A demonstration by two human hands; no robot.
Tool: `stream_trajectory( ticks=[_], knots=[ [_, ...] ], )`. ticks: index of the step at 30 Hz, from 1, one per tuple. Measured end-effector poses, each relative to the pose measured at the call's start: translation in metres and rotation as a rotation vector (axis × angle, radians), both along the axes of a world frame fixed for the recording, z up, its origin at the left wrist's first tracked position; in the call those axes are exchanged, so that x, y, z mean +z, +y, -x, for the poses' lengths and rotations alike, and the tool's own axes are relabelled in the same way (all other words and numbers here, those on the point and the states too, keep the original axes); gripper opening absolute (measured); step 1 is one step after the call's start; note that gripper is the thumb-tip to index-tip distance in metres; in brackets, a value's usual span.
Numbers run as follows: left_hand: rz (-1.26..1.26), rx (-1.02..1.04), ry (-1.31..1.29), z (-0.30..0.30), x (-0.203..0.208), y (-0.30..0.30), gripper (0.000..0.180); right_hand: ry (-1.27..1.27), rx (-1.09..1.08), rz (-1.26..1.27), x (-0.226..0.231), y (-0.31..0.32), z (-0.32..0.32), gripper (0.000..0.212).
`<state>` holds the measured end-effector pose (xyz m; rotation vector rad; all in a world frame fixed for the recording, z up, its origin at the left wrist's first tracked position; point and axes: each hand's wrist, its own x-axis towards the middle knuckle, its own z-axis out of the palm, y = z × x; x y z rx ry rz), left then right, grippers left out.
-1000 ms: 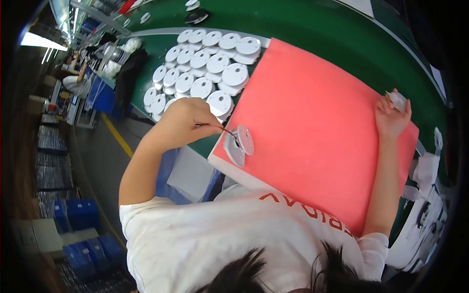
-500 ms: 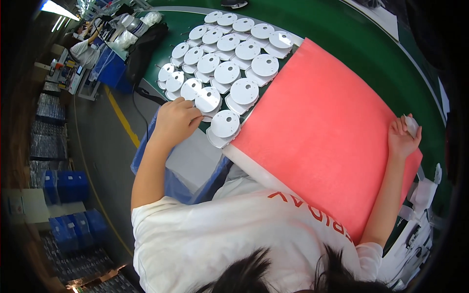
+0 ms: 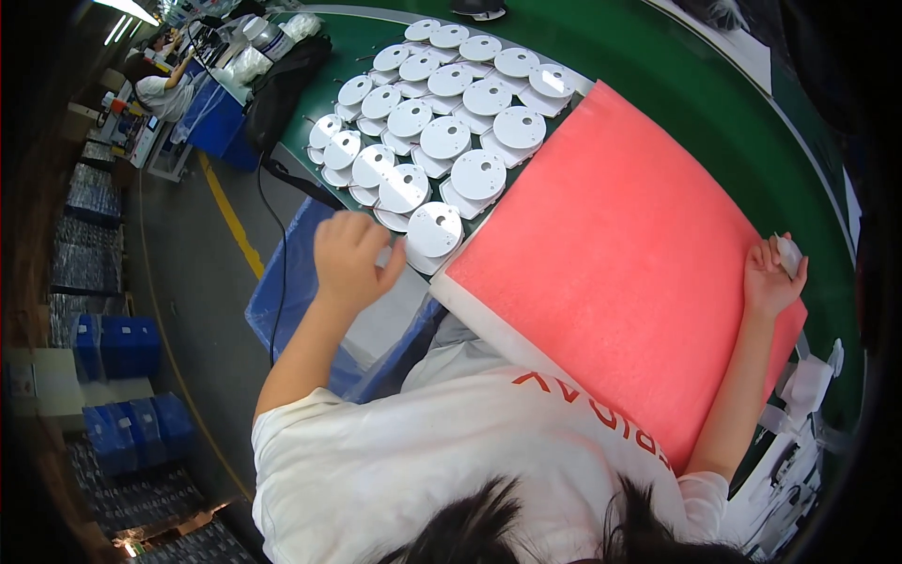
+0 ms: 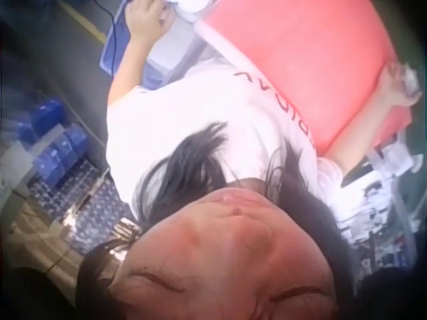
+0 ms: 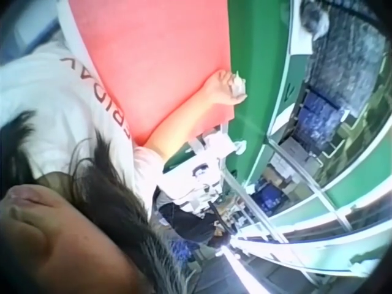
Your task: Assembling small electronic components by applying liquid from a squeeze bottle and organizing them on a tray.
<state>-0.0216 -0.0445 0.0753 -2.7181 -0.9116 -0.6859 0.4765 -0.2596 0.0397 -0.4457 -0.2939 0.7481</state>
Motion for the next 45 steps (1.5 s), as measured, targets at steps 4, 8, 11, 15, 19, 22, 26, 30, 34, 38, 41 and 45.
stream_trajectory(
  ticks=[4, 8, 11, 15, 19, 22, 26, 30, 34, 38, 41, 45],
  knots=[
    [0.111, -0.020, -0.055, -0.001, -0.020, -0.017, 0.041, -0.010, 0.021, -0.011, 0.000, 0.001, -0.001, 0.034],
    [0.038, 0.009, -0.084, -0.005, -0.030, -0.018, 0.041, -0.020, 0.009, 0.018, 0.001, 0.002, 0.002, 0.035],
    [0.059, 0.003, -0.109, -0.009, -0.033, -0.017, 0.042, -0.005, 0.013, 0.005, 0.001, 0.002, 0.001, 0.035],
    [0.105, 0.033, -0.108, -0.014, -0.031, -0.020, 0.042, -0.013, 0.002, 0.008, 0.001, 0.001, 0.002, 0.035],
    [0.117, 0.010, -0.206, -0.012, -0.039, -0.016, 0.039, -0.007, -0.012, 0.015, 0.002, 0.001, 0.003, 0.035],
    [0.138, 0.071, -0.215, -0.011, -0.043, -0.015, 0.038, -0.028, 0.005, 0.009, 0.001, 0.000, 0.002, 0.035],
    [0.153, 0.074, -0.252, -0.009, -0.048, -0.011, 0.038, -0.030, 0.011, 0.011, 0.001, 0.001, 0.002, 0.035],
    [0.124, 0.176, -0.218, -0.009, -0.047, -0.014, 0.045, -0.030, 0.017, 0.009, 0.000, 0.001, 0.001, 0.036],
    [0.128, 0.230, -0.222, -0.009, -0.050, -0.013, 0.047, -0.033, 0.030, 0.006, 0.000, 0.001, 0.001, 0.037],
    [0.114, 0.259, -0.206, -0.009, -0.055, -0.008, 0.047, -0.034, 0.041, -0.002, -0.001, 0.001, 0.000, 0.038],
    [0.114, 0.282, -0.233, -0.007, -0.056, -0.002, 0.046, -0.028, 0.010, 0.013, 0.001, 0.002, 0.002, 0.035],
    [0.109, 0.317, -0.234, -0.001, -0.056, 0.006, 0.046, -0.027, 0.013, 0.009, 0.002, 0.002, 0.003, 0.035]
  ],
)
